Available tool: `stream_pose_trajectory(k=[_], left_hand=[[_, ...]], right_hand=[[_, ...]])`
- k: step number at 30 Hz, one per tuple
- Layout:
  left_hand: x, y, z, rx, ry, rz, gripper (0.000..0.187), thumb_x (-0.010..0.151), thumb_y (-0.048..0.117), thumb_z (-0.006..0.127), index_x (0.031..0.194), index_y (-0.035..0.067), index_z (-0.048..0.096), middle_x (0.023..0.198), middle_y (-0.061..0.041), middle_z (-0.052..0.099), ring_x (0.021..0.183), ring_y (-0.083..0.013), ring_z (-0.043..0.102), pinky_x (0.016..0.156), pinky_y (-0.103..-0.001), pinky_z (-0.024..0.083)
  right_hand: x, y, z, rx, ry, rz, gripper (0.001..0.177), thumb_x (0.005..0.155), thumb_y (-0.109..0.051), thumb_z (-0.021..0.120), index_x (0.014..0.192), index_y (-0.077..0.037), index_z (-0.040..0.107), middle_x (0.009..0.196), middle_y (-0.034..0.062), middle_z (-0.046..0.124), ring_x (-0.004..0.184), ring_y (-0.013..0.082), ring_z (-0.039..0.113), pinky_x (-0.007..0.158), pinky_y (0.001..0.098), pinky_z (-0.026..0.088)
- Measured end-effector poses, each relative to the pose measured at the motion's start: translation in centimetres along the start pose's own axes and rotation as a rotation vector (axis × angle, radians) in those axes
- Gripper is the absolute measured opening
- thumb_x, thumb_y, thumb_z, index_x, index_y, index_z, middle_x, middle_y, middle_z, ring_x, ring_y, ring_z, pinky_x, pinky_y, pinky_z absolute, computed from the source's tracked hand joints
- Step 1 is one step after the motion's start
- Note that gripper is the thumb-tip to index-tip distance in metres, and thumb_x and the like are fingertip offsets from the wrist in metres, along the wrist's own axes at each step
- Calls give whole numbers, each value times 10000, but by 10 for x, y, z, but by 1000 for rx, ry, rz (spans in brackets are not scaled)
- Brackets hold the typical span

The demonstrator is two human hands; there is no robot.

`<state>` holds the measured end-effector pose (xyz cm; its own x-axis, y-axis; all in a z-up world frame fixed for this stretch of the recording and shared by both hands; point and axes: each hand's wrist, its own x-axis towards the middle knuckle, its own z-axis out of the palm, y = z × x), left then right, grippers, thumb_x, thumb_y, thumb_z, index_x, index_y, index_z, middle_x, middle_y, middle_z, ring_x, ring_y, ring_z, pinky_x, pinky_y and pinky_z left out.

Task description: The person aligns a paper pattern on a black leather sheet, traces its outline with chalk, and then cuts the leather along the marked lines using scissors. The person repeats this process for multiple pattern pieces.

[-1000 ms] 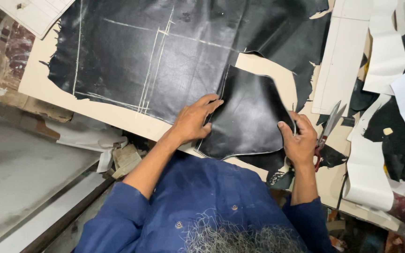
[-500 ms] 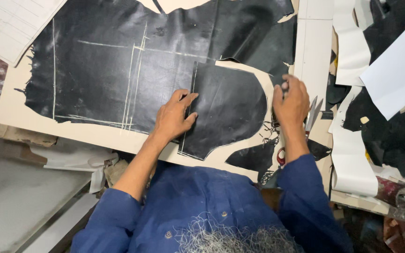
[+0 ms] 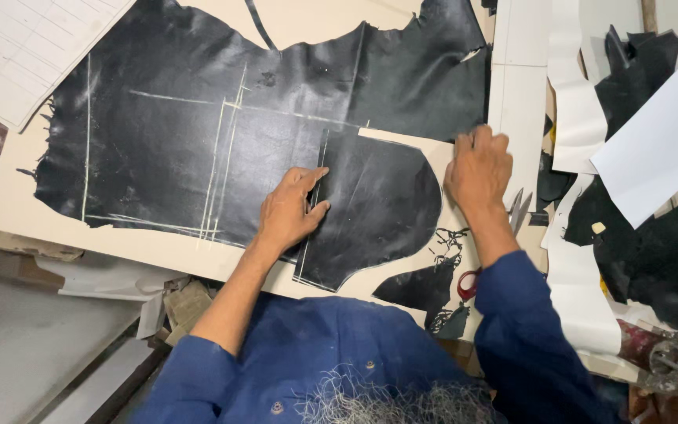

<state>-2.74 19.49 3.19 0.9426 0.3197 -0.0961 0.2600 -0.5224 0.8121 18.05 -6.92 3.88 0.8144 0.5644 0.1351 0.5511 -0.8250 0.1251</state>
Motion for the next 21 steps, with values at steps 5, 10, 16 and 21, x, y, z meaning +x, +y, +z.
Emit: stream_pose_trajectory(k=[5, 10, 16, 21], left_hand=[[8, -13, 1, 15, 69, 114, 430, 837, 94, 779, 1261, 94, 702, 998, -107, 694, 794, -244, 650, 778, -388, 538], [26, -16, 16, -102, 90, 118, 409, 795, 70, 803, 1193, 69, 712, 950, -138, 725, 742, -264, 702, 712, -359, 569], [39, -3, 32, -41, 90, -175, 453, 784, 203, 859, 1154, 92, 623, 745, -57, 765, 743, -280, 753, 713, -420, 549], [47, -3, 29, -32, 118, -252, 511, 731, 259, 896, 1065, 102, 543, 725, -41, 769, 762, -292, 749, 730, -449, 536]], right_hand=[[-64, -32, -3, 429, -166, 249, 363, 847, -333, 830, 980, -24, 694, 1102, 161, 604, 1060, 365, 544, 847, 489, 493], [-79, -23, 19, 571, 10, 220, 272, 961, -212, 770, 1039, 1, 620, 968, 163, 624, 916, 318, 599, 822, 434, 498], [-78, -8, 30, 747, 91, 422, 288, 858, -131, 829, 966, -11, 590, 765, 100, 609, 678, 205, 585, 676, 331, 494], [-77, -7, 34, 812, 78, 497, 353, 811, -138, 863, 1005, -24, 592, 859, 71, 655, 783, 150, 632, 746, 297, 528]])
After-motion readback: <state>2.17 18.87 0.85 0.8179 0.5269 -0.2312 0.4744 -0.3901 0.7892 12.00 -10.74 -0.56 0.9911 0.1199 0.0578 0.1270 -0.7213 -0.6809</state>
